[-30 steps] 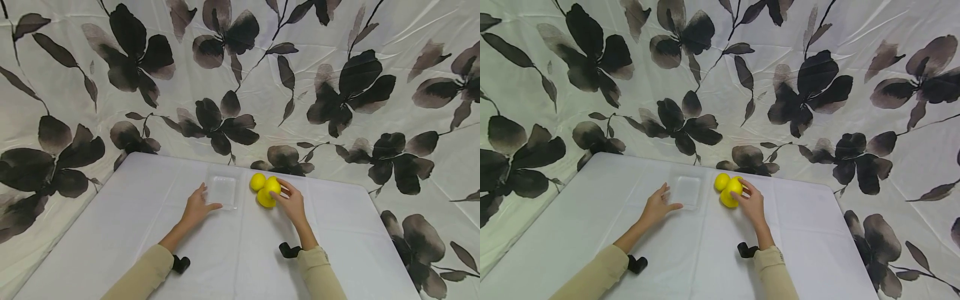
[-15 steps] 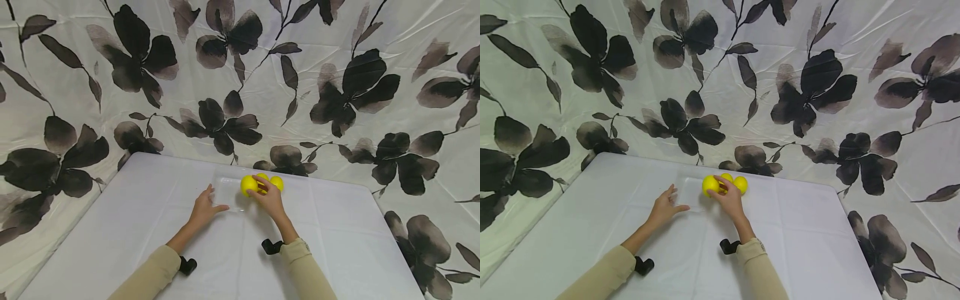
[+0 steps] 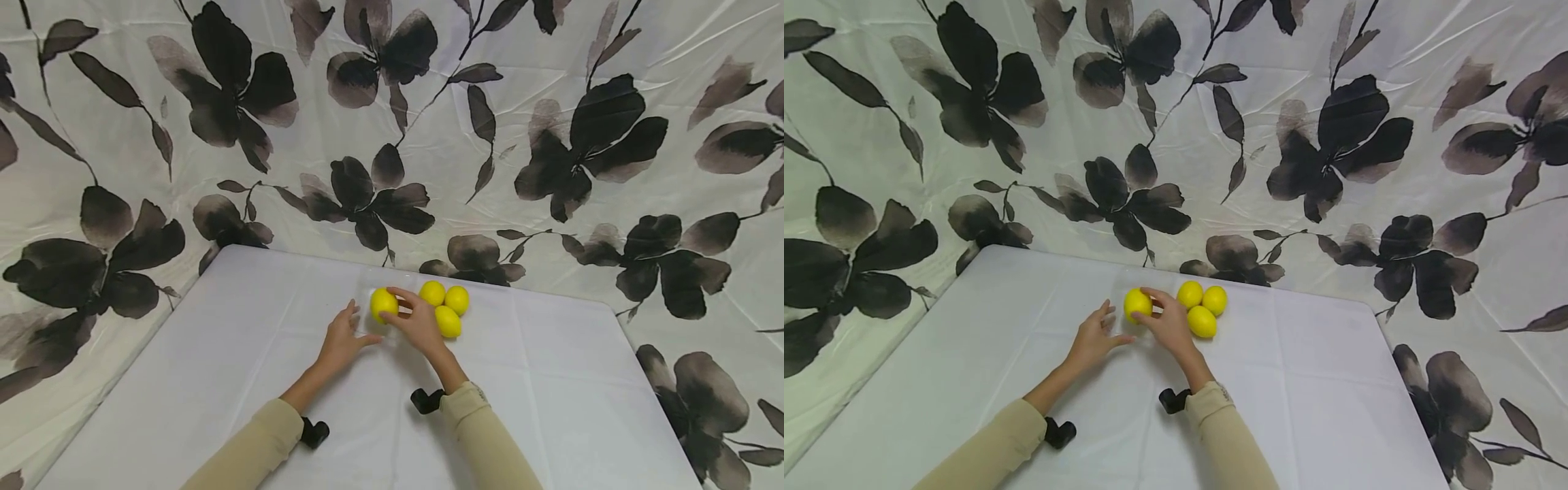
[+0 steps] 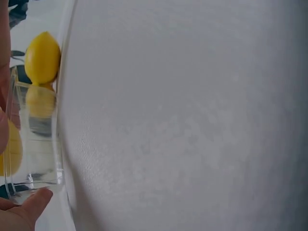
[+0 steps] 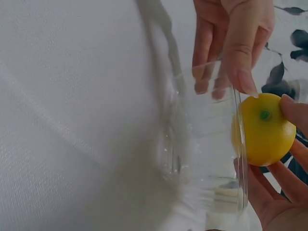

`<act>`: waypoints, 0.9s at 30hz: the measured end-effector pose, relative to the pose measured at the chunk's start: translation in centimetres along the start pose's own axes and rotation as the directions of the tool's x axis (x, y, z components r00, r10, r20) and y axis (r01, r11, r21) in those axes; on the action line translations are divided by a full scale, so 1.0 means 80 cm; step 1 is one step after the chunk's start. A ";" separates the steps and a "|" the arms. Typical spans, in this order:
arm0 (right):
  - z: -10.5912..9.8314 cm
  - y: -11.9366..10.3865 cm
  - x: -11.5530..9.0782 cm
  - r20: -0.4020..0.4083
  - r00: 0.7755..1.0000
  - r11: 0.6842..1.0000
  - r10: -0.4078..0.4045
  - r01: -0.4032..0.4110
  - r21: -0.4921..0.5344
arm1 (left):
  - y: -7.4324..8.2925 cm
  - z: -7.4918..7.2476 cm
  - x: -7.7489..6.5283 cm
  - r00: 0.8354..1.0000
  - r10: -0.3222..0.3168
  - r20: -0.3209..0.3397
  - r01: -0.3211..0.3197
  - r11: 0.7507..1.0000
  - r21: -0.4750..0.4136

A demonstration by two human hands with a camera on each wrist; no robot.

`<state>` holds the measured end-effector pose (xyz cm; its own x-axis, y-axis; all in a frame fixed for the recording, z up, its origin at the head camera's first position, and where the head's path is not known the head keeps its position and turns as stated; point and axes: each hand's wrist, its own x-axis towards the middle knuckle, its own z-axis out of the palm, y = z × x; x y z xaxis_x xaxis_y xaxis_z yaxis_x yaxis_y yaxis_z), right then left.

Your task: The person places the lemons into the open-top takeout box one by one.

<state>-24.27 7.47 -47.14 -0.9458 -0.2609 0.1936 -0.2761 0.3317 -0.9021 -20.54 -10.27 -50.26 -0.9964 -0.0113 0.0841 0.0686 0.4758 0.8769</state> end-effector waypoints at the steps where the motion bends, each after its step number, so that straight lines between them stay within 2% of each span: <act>1: 0.001 -0.001 0.001 0.007 1.000 1.000 -0.002 0.002 -0.012 | 0.001 0.001 0.000 1.000 0.005 -0.001 -0.005 1.000 -0.001; 6: 0.008 0.000 0.001 0.048 0.999 0.997 -0.012 0.016 -0.074 | 0.003 0.007 -0.003 1.000 0.007 -0.009 -0.006 1.000 0.025; 18: 0.020 0.006 -0.005 0.108 0.994 0.976 -0.008 0.032 -0.218 | 0.012 0.011 -0.008 1.000 0.028 0.003 -0.028 1.000 0.012; 24: 0.018 0.006 -0.005 0.078 0.997 0.956 -0.007 0.029 -0.293 | 0.012 0.013 -0.007 0.998 0.057 -0.001 -0.057 0.998 0.014; 27: 0.016 0.006 -0.006 0.067 0.998 0.951 -0.014 0.034 -0.309 | 0.013 0.013 -0.006 0.999 0.049 0.009 -0.049 0.999 0.014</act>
<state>-23.72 6.60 -48.14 -0.9283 -0.3253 0.1801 -0.3474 0.5864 -0.7318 -20.03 -8.90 -49.90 -0.9922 0.0199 0.1229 0.1169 0.4877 0.8651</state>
